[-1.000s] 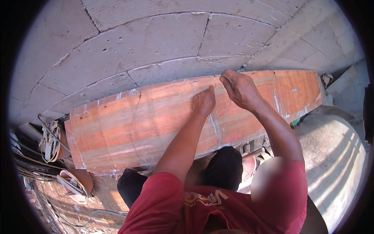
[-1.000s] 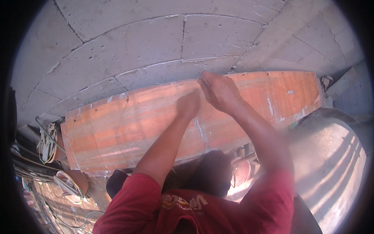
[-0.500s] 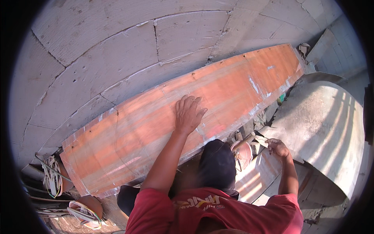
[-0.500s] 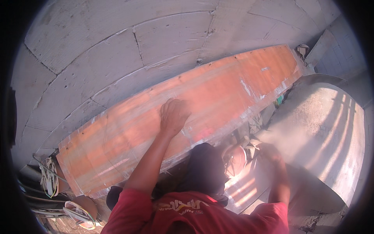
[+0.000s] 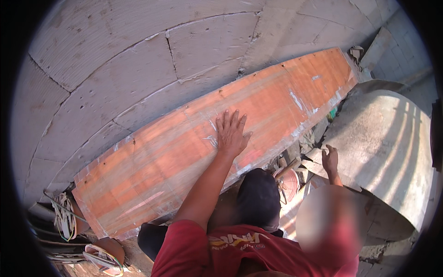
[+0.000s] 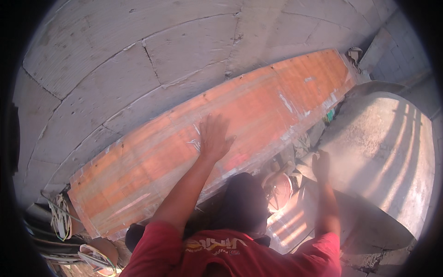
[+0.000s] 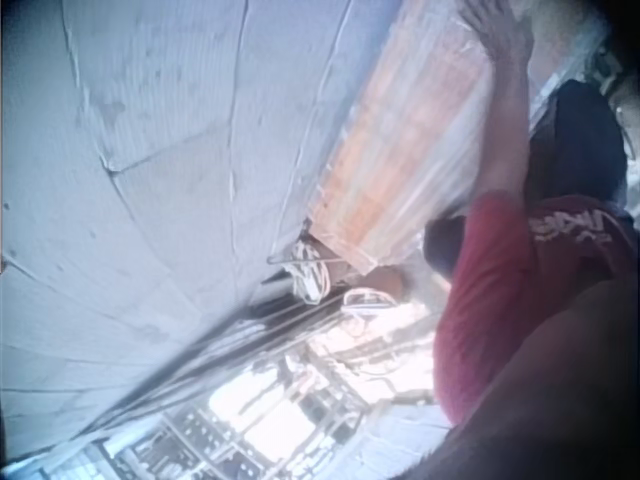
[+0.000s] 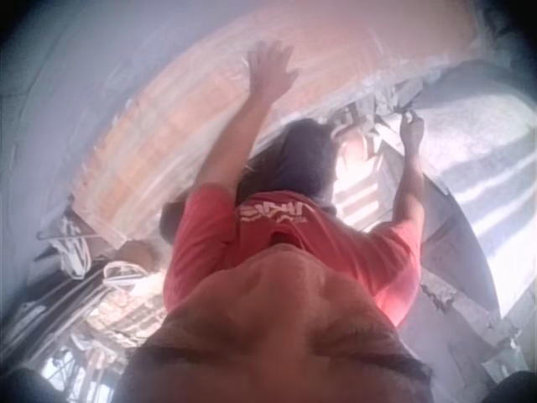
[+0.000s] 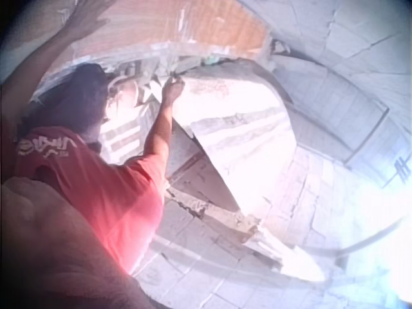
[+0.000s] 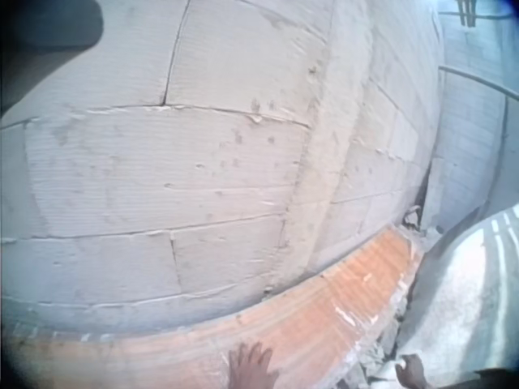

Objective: The person hammers nails into orange roof tiles to secure them to a concrete ceiling. They then use a metal rod to adjust the tiles and clear debris from the work area.

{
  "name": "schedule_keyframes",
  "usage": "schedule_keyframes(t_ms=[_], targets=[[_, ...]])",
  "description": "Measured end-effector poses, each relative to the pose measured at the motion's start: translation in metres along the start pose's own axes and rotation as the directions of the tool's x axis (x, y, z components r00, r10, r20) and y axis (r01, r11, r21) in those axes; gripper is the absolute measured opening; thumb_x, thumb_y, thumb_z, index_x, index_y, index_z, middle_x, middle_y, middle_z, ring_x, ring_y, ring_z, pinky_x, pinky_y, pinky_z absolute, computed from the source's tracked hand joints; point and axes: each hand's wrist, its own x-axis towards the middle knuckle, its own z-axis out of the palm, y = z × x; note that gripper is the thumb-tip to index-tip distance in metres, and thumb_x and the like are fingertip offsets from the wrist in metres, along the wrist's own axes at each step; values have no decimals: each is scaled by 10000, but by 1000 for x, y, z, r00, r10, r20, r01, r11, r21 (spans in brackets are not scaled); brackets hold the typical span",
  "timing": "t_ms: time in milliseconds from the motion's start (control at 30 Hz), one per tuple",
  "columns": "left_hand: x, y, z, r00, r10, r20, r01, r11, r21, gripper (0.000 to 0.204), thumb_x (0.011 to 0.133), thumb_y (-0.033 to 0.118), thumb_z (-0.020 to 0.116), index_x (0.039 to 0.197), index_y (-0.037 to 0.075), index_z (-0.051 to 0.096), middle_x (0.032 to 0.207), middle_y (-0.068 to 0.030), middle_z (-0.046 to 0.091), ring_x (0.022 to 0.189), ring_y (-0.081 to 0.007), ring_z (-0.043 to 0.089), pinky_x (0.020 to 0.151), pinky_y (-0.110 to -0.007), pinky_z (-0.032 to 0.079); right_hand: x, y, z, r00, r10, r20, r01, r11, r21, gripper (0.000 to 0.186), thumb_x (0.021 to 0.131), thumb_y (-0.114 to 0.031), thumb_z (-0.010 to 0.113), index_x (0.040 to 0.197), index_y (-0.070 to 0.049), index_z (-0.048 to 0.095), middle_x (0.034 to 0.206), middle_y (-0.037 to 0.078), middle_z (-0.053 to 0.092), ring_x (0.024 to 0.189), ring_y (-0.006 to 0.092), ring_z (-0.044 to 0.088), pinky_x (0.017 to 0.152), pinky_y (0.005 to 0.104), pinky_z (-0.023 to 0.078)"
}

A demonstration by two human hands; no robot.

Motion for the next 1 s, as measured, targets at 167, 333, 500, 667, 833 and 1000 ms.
schedule_keyframes(t_ms=[167, 333, 500, 667, 833, 1000], targets=[[3, 8, 12, 995, -32, 95, 21, 993, 114, 648, 893, 497, 521, 1439, 175, 387, 1509, -115, 310, 1424, -365, 169, 1128, -608, 67, 162, -181, 14, 994, -105, -22, 107, 979, 173, 422, 840, -186, 657, 1222, -33, 562, 1146, 245, 563, 1053, 398, 566, 907, 435, 462], [9, 17, 13, 994, -4, 113, -14, 987, 159, 658, 900, 519, 491, 1452, 184, 367, 1517, -111, 295, 1426, -365, 163, 1126, -614, 52, 276, -207, 77, 987, 155, 42, -159, 982, 105, 438, 848, -234, 594, 1221, -7, 563, 1178, 261, 589, 1103, 383, 572, 937, 427, 462], [5, 5, 14, 986, -72, 152, 41, 980, 196, 654, 906, 533, 461, 1454, 190, 365, 1531, -105, 267, 1433, -364, 139, 1128, -611, 33, 307, -250, 73, 937, 232, 260, -267, 958, 108, 345, 837, -178, 560, 1100, 39, 611, 1122, 259, 627, 1080, 368, 600, 903, 425, 486], [12, 12, 18, 974, -74, 213, 34, 982, 185, 668, 905, 546, 449, 1465, 198, 344, 1543, -97, 241, 1442, -360, 100, 1128, -611, 15, 364, -200, 94, 970, 18, 240, -8, 999, -45, 253, 845, -195, 559, 957, 6, 664, 1001, 187, 676, 968, 341, 648, 837, 411, 513], [13, 9, 19, 970, -95, 225, 50, 978, 201, 677, 903, 555, 449, 1468, 200, 337, 1547, -95, 228, 1443, -364, 81, 1126, -613, 6, 406, -208, 99, 894, -397, 209, 436, 878, -197, 209, 831, -134, 543, 863, -7, 707, 943, 164, 691, 908, 297, 666, 819, 388, 514], [16, 12, 18, 965, -88, 246, 36, 977, 210, 686, 904, 552, 448, 1476, 197, 318, 1549, -98, 219, 1443, -368, 75, 1126, -614, 4, 418, -192, 108, 920, -388, 58, 388, 880, -272, 201, 817, -113, 534, 820, -59, 728, 900, 139, 701, 876, 272, 673, 786, 383, 521]])
